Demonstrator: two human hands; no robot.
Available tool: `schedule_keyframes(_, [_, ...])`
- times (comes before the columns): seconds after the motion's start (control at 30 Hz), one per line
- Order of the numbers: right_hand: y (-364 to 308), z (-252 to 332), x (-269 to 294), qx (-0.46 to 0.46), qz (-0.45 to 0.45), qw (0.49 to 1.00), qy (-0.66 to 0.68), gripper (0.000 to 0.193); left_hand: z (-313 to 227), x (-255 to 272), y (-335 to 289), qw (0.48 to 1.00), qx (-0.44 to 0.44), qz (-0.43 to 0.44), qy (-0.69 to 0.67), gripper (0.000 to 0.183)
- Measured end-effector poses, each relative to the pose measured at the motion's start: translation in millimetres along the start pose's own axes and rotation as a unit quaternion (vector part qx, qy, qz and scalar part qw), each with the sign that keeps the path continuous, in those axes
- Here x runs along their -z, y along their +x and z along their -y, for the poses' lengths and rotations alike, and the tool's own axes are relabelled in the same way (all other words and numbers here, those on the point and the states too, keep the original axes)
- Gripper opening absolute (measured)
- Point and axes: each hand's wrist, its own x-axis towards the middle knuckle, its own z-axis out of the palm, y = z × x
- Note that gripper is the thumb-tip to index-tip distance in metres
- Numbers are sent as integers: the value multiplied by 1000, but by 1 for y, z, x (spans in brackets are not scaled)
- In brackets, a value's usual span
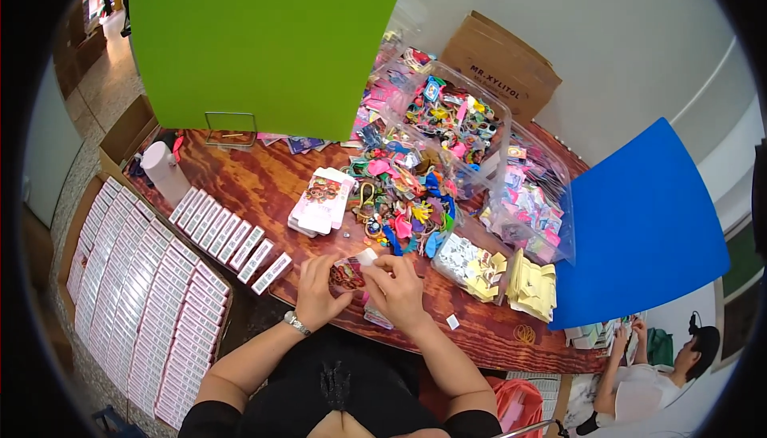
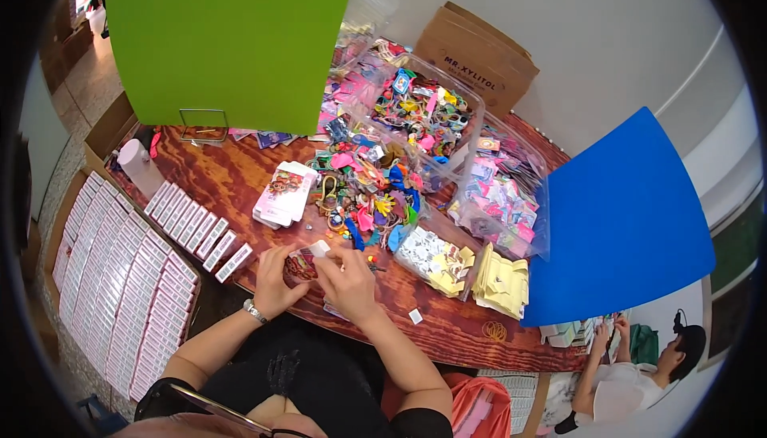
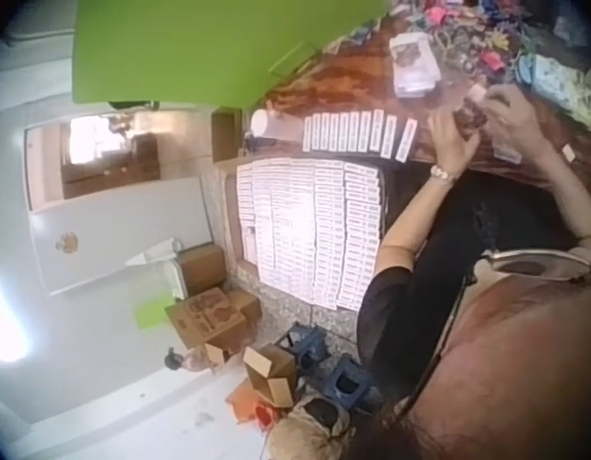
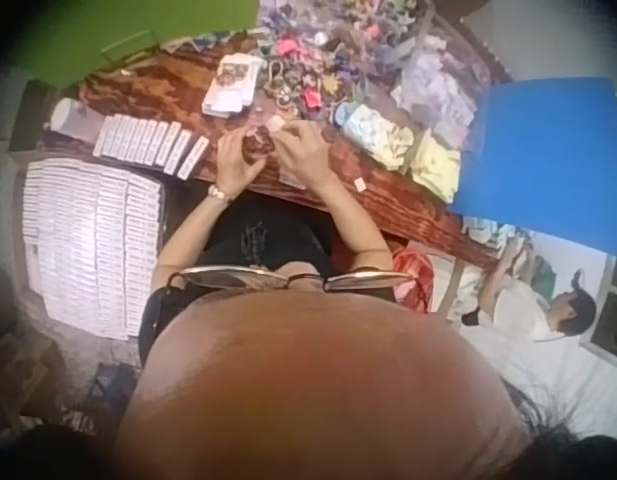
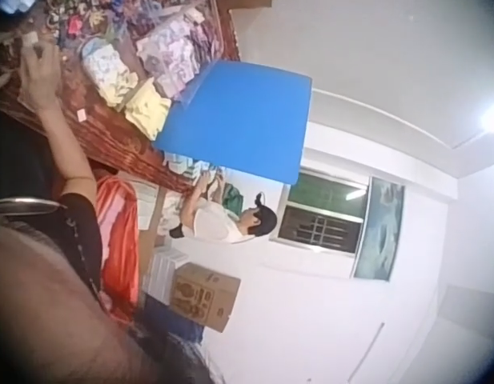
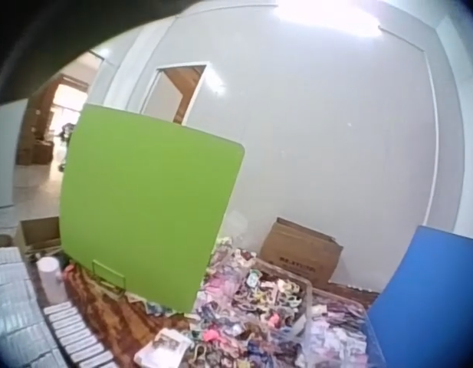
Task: Packing individual small items into small boxes and then placing the finished boxes into a larger storage bag.
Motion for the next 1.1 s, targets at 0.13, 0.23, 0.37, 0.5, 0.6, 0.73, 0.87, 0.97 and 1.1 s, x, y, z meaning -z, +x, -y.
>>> schedule_keyframes(0.13, [5, -40, 21, -129, -2, 988, 84, 17, 11, 5, -4, 997, 76, 5, -12, 80])
schedule_keyframes(0.23, [14, -100, 35, -119, -1, 982, -146, 14, 8, 5, 1, 997, 75, -12, -10, 80])
schedule_keyframes(0.37, [26, -122, 10, -130, 90, 960, -232, 28, 6, 3, 3, 997, 77, -13, -19, 79])
schedule_keyframes(0.5, [35, -133, -26, -148, 164, 924, -311, 39, 3, 5, 3, 997, 74, 1, -26, 79])
schedule_keyframes(0.6, [29, -156, -40, -175, 195, 909, -325, 29, 3, 6, 4, 997, 70, 5, -29, 79])
schedule_keyframes(0.73, [35, -156, -21, -148, 139, 930, -307, 14, 5, 9, 2, 996, 82, -2, -35, 78])
schedule_keyframes(0.87, [59, -134, 13, -106, 25, 967, -229, 8, 8, 6, 0, 997, 68, -1, -35, 77])
schedule_keyframes(0.97, [67, -132, 27, -56, -77, 984, -148, 7, 8, 4, 1, 997, 69, 8, -36, 78])
schedule_keyframes(1.1, [74, -116, 43, -190, -86, 977, 48, 11, 9, 5, -1, 996, 80, 8, -39, 78])
